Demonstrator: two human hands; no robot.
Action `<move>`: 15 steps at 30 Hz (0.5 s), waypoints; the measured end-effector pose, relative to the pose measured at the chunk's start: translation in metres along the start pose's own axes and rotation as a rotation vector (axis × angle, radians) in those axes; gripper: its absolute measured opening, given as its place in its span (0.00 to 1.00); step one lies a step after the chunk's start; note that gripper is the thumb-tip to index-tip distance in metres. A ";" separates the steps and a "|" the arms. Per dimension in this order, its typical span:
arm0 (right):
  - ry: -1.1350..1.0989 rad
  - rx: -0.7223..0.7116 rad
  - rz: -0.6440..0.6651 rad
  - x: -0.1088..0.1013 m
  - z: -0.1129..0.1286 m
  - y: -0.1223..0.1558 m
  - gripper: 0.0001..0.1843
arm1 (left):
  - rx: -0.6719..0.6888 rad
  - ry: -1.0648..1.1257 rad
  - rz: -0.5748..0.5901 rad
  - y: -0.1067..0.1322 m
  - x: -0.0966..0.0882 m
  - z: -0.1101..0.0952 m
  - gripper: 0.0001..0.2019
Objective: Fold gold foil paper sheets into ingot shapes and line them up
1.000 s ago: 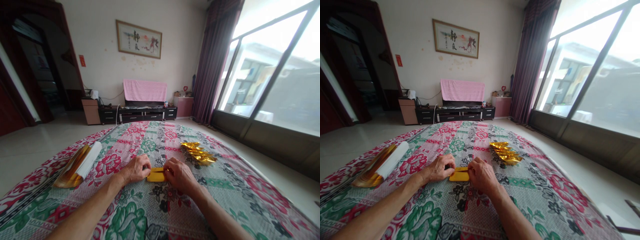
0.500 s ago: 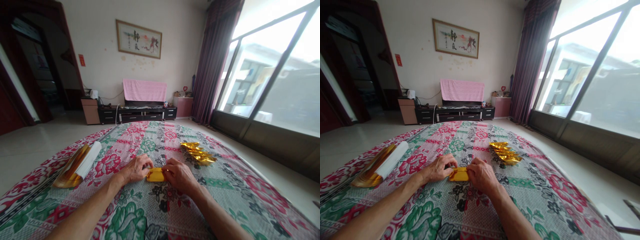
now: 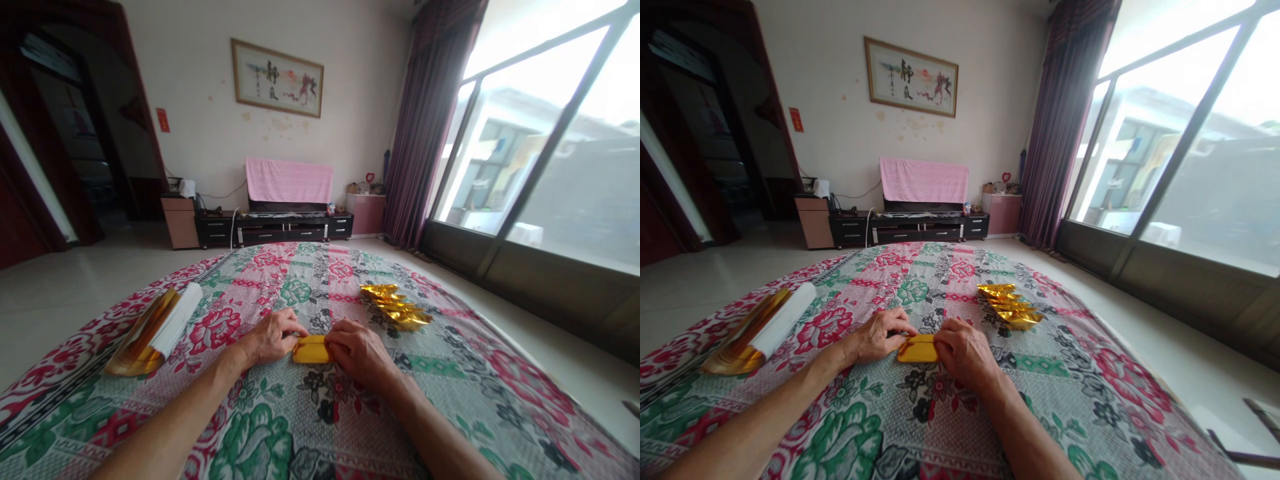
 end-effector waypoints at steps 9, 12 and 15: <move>-0.085 -0.013 -0.076 -0.003 -0.005 -0.001 0.11 | -0.002 0.003 -0.001 0.000 0.000 -0.001 0.15; -0.085 -0.007 -0.072 -0.003 -0.005 -0.001 0.11 | 0.000 0.009 -0.002 0.000 -0.001 -0.001 0.15; -0.089 -0.002 -0.068 -0.002 -0.005 -0.001 0.11 | 0.010 0.017 0.000 0.001 -0.001 0.000 0.15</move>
Point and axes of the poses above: each hand's wrist, its own y-axis away from the middle knuckle, its own x-axis out of the palm, z = x × y, the point moved 10 cm from there along -y, towards the middle knuckle, and after that the axes turned 11 degrees about -z, right-handed, at the moved point
